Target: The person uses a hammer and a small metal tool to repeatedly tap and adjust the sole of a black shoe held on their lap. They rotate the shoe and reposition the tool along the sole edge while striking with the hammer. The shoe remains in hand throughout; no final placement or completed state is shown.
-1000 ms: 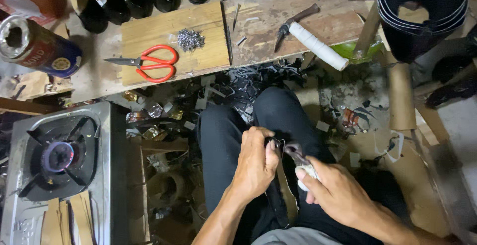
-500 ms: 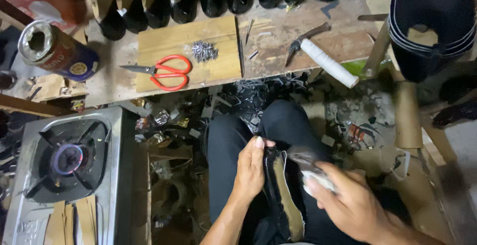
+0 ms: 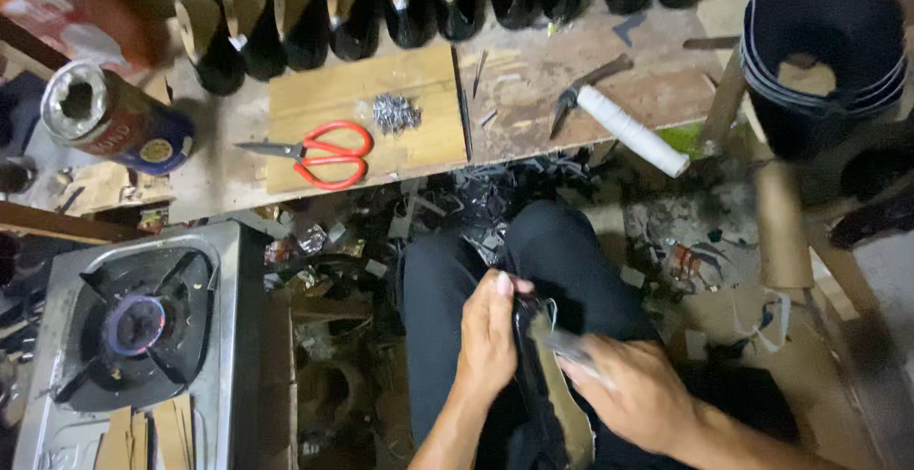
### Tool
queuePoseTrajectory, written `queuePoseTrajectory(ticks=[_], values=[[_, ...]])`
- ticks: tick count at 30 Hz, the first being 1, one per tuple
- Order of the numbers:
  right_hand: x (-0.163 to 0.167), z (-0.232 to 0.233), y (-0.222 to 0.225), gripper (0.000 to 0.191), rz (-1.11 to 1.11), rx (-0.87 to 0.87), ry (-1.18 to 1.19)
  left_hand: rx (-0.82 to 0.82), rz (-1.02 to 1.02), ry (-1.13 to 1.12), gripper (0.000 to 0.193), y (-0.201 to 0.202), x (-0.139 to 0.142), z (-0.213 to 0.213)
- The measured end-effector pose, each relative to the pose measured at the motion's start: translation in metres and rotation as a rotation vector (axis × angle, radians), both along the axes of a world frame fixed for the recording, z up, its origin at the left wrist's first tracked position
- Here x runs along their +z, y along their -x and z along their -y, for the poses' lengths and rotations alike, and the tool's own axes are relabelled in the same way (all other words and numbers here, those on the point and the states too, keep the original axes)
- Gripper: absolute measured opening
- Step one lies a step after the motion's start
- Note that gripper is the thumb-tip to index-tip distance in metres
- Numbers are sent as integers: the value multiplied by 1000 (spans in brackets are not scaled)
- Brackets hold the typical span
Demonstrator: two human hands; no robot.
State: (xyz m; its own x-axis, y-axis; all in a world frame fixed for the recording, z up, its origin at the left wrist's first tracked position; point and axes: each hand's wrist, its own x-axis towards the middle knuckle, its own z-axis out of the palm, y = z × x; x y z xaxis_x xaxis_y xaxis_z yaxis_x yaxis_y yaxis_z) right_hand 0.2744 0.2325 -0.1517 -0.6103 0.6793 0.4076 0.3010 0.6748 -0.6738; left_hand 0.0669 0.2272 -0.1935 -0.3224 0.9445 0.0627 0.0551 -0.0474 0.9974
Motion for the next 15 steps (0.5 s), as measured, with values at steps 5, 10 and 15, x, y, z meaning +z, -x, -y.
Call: queuePoseTrajectory(ticks=[5, 10, 15], values=[[-6, -1, 23, 22, 133, -30, 345, 118, 14, -8, 38, 8, 30, 18], [26, -7, 50, 22, 235, -100, 929, 389, -250, -419, 24, 26, 51, 29], [42, -27, 79, 21, 236, -24, 978, 247, -552, -405, 31, 42, 49, 39]])
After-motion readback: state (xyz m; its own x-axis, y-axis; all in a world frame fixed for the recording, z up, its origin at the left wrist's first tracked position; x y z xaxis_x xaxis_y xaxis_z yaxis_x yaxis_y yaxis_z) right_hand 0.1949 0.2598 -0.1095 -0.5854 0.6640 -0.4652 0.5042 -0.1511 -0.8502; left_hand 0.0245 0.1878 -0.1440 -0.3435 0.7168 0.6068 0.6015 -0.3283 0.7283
